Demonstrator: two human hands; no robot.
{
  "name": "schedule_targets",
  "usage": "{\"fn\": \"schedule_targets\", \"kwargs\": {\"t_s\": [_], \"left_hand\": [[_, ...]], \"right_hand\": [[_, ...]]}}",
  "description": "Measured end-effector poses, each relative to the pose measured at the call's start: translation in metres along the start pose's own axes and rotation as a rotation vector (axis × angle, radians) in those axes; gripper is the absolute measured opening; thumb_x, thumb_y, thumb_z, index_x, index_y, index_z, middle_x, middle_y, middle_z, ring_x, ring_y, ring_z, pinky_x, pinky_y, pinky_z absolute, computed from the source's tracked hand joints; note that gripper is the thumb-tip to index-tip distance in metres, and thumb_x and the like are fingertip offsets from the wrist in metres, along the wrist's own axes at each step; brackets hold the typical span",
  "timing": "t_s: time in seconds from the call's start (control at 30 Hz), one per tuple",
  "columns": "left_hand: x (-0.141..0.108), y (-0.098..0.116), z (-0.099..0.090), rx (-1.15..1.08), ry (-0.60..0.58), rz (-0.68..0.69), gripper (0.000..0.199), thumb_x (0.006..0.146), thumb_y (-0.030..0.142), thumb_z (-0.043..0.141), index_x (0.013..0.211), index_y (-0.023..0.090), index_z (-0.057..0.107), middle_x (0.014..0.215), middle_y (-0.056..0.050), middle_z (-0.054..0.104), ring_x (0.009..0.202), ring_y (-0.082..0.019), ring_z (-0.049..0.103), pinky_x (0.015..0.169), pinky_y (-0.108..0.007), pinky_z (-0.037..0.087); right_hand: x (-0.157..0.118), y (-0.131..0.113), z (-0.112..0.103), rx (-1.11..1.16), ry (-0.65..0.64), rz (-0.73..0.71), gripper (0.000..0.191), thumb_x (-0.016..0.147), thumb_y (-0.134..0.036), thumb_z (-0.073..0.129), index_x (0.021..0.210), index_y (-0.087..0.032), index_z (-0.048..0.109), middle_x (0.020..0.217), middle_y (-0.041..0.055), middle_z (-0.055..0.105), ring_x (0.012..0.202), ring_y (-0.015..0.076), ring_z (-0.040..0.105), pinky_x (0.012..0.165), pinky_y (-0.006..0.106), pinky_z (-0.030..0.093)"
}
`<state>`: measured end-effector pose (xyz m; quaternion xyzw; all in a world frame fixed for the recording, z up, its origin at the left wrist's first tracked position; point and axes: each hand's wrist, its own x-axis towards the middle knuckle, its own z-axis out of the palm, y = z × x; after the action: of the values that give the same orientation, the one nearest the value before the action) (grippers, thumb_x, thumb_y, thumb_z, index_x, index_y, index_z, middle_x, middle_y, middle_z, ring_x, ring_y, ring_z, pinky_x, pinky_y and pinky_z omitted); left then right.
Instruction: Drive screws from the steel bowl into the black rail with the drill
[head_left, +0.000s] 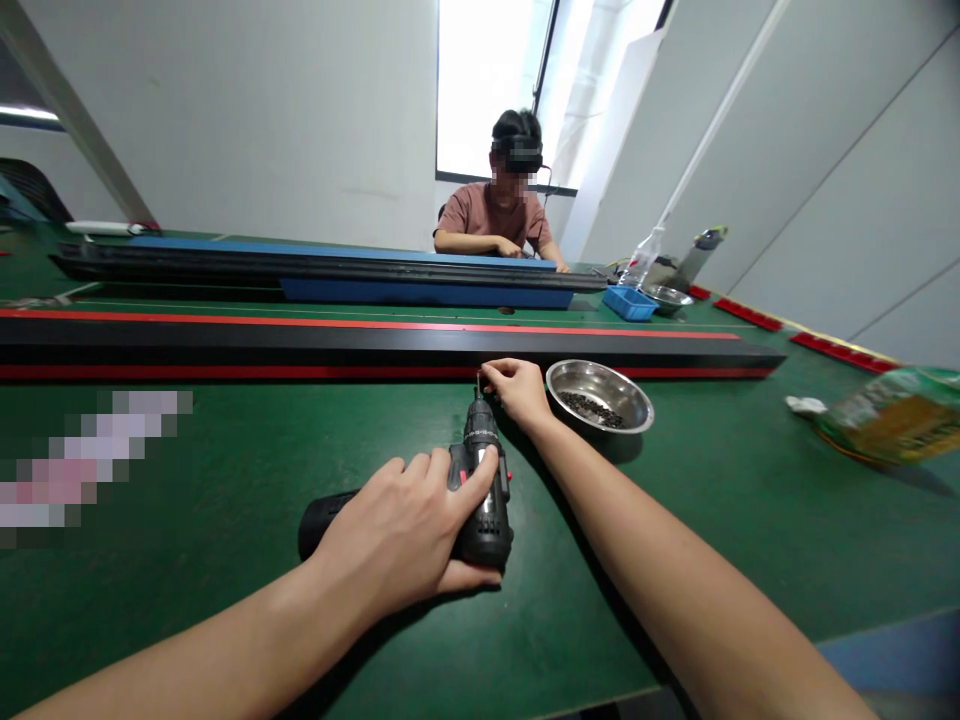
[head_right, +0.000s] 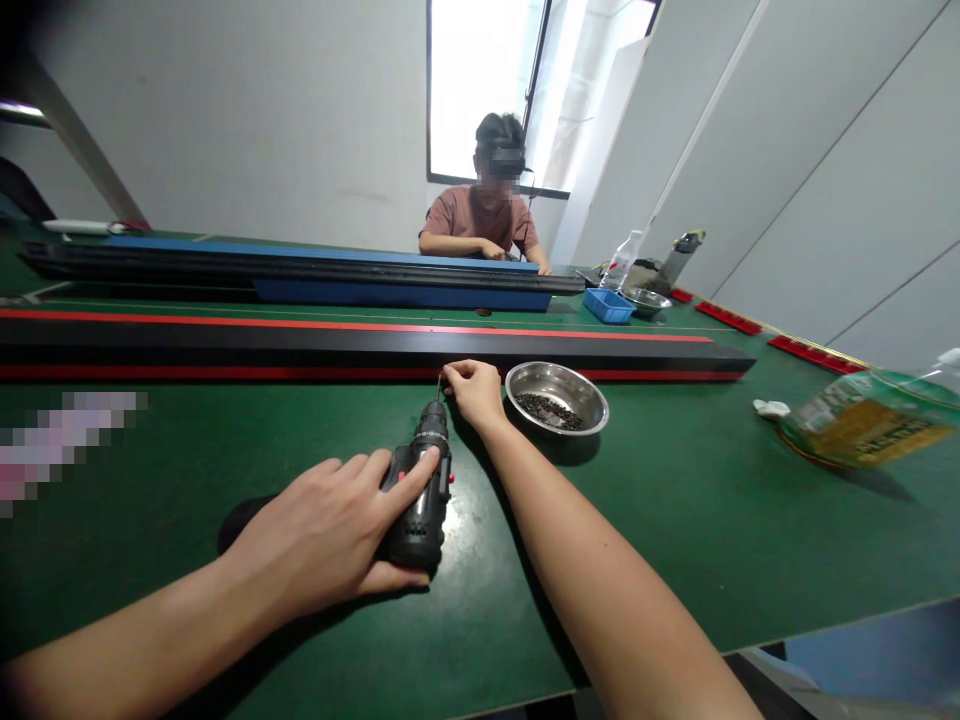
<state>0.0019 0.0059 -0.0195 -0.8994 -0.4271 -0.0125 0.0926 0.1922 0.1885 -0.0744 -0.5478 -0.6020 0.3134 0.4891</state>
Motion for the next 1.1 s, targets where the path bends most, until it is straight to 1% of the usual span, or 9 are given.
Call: {"fn": "schedule_targets", "kwargs": {"t_s": [0.13,0.23,0.43,0.67,0.83,1.1], "left_hand": [[-0.002,0.0,0.0,-0.001,-0.003,-0.007,0.103,0.081,0.085,0.048,0.161,0.024,0.028,0.107,-0.014,0.064,0.093,-0.031,0.064,0.079,-0.043,0.051],[-0.002,-0.001,0.001,0.0,-0.003,-0.001,0.103,0.081,0.085,0.048,0.161,0.024,0.027,0.107,-0.014,0.065,0.093,-0.032,0.064,0.08,-0.043,0.052],[-0.001,-0.001,-0.001,-0.007,-0.009,-0.001,0.103,0.081,0.084,0.049,0.161,0.023,0.027,0.108,-0.014,0.065,0.094,-0.032,0.064,0.081,-0.043,0.051],[-0.001,-0.001,-0.001,-0.013,-0.016,-0.004,0.104,0.081,0.084,0.05,0.161,0.024,0.026,0.11,-0.015,0.065,0.096,-0.032,0.064,0.082,-0.044,0.051],[-0.001,-0.001,-0.001,-0.011,-0.02,-0.008,0.102,0.081,0.084,0.048,0.161,0.024,0.027,0.11,-0.015,0.065,0.094,-0.031,0.064,0.082,-0.043,0.051],[-0.003,0.0,-0.003,-0.015,-0.019,-0.005,0.103,0.082,0.084,0.048,0.161,0.022,0.028,0.108,-0.015,0.064,0.092,-0.032,0.065,0.08,-0.046,0.052]], "right_hand": [[0.002,0.003,-0.001,0.008,-0.034,0.027,0.019,0.089,-0.028,0.069,0.092,-0.011,0.079,0.076,0.0087,0.077,0.059,0.0138,0.068,0.051,0.02,0.045],[0.003,0.004,-0.001,0.027,-0.048,0.049,0.018,0.089,-0.026,0.069,0.093,-0.011,0.078,0.077,0.0086,0.076,0.059,0.0129,0.067,0.049,0.019,0.044],[0.003,0.002,-0.002,0.102,-0.091,0.077,0.013,0.09,-0.019,0.068,0.092,-0.01,0.076,0.078,0.0083,0.076,0.059,0.0111,0.067,0.049,0.017,0.046],[0.001,-0.005,-0.004,0.156,-0.124,0.099,0.012,0.091,-0.015,0.064,0.092,-0.01,0.075,0.087,0.0094,0.078,0.058,0.0089,0.066,0.049,0.016,0.046],[0.001,-0.008,-0.004,0.18,-0.15,0.11,0.013,0.093,-0.015,0.064,0.092,-0.009,0.075,0.087,0.0099,0.077,0.057,0.0077,0.064,0.049,0.015,0.046],[0.003,-0.006,-0.003,0.167,-0.144,0.106,0.013,0.092,-0.017,0.065,0.09,-0.011,0.076,0.085,0.009,0.078,0.057,0.0088,0.065,0.049,0.017,0.046]]}}
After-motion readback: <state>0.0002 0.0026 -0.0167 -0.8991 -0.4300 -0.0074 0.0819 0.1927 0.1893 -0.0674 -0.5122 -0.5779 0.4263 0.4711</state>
